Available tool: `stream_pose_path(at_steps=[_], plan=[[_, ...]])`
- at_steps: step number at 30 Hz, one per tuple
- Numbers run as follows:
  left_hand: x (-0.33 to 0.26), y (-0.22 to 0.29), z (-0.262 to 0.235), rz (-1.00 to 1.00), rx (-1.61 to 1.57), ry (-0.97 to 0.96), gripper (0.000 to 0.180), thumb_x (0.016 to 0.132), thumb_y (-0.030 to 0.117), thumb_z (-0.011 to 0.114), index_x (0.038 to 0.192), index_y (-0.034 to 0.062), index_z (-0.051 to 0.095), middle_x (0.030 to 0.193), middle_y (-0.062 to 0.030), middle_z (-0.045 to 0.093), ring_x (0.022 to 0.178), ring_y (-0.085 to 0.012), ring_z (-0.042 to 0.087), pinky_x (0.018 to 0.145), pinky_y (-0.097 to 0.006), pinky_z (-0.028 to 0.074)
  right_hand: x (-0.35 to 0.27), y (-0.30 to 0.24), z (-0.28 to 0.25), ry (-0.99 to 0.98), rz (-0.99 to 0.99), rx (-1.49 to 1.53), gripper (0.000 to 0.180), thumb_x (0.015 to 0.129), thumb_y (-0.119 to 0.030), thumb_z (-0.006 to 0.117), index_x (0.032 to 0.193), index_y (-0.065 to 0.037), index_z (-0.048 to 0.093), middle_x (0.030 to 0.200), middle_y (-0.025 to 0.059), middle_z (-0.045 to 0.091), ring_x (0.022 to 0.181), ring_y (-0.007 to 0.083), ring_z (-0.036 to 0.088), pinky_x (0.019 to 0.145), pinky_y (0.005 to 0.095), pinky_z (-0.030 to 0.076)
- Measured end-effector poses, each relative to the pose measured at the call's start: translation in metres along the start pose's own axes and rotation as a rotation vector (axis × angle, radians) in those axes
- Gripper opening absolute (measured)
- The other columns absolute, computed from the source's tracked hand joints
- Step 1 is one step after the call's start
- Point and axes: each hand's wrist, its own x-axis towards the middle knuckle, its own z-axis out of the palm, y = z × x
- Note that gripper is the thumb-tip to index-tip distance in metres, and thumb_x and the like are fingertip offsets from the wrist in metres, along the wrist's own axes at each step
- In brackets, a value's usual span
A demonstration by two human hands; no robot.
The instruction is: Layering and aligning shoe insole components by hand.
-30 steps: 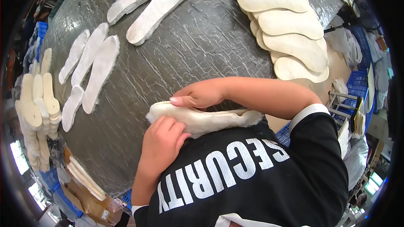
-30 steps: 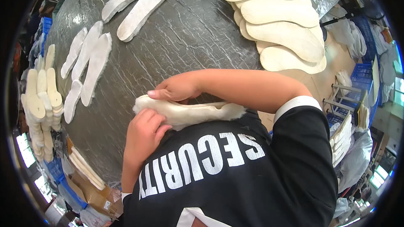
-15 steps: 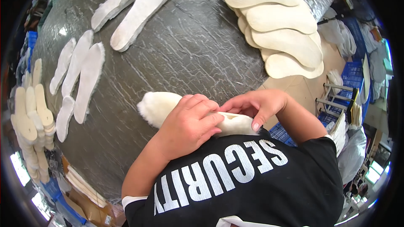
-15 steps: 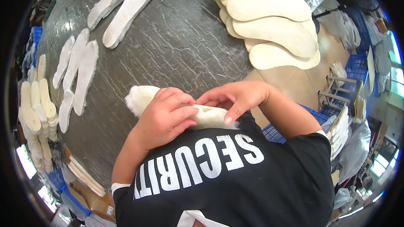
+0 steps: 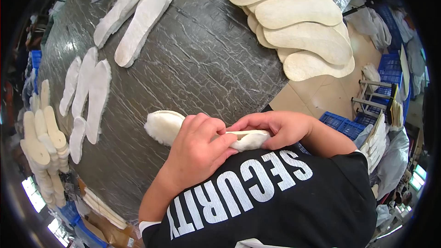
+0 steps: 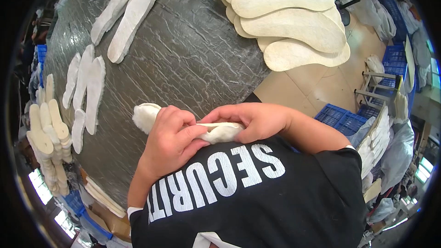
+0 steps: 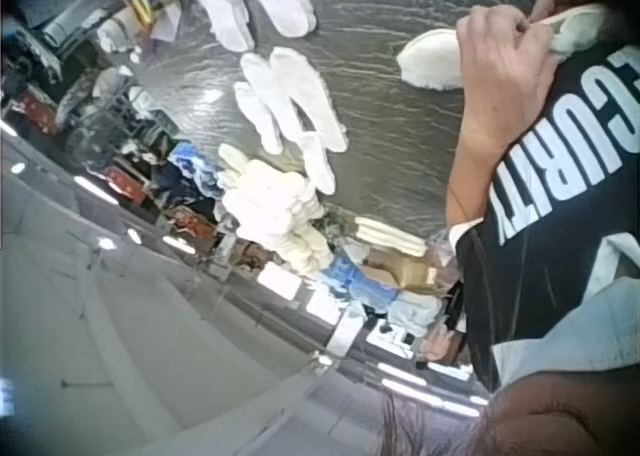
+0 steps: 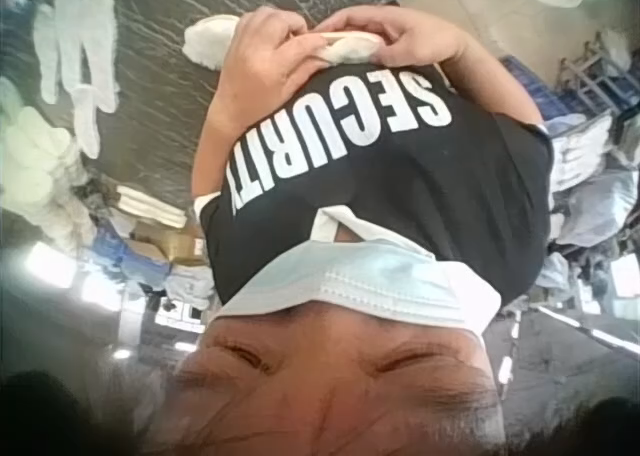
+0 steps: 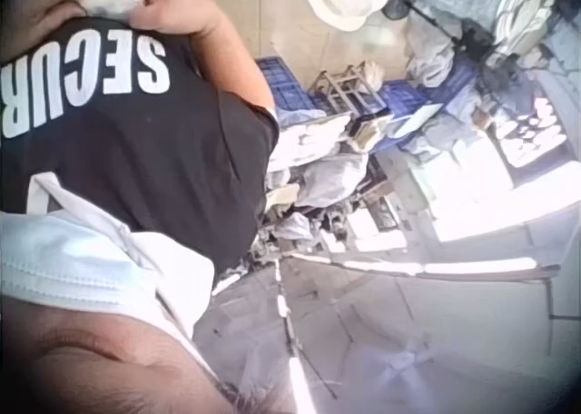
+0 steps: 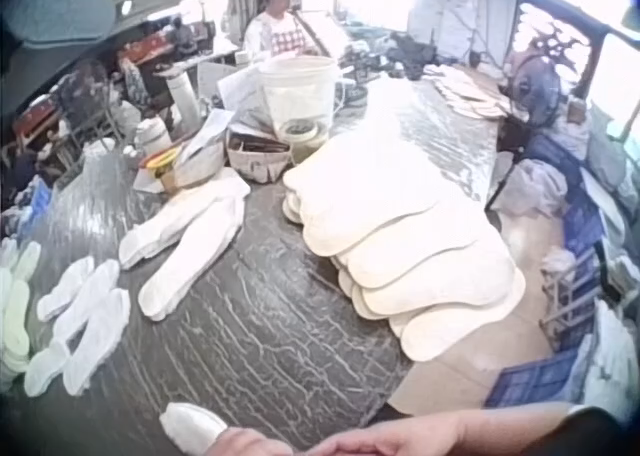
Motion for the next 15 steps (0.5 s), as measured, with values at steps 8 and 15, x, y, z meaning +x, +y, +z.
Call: stream_pose_path(at_steps=[8,15], plan=[[-0.007,0.0,-0.009,-0.006,0.093,0.132,0.026,0.067,0.016,0.082,0.088,0.0112,0.067,0.09,0.0001,0.063,0.084,-0.0237,0.054,0.08,-0.039,0.039,0.024,-0.007,0.011,0.123,-0.189,-0.087,0.055,0.088,0.001,0.053,0.143,0.0,0.044,0.125,0.0062,0.06,0.116,0.0125,0.054,0.1,0.0299,0.043],[-0.009,-0.002,-0.016,-0.124,0.199,0.27,0.023,0.066,0.008,0.081,0.084,0.0104,0.067,0.087,0.0014,0.066,0.08,-0.0219,0.054,0.081,-0.038,0.037,0.05,-0.007,0.015,0.116,-0.272,-0.181,0.049,0.098,-0.008,0.055,0.145,0.002,0.042,0.132,0.0088,0.057,0.123,0.0151,0.052,0.105,0.0315,0.041]])
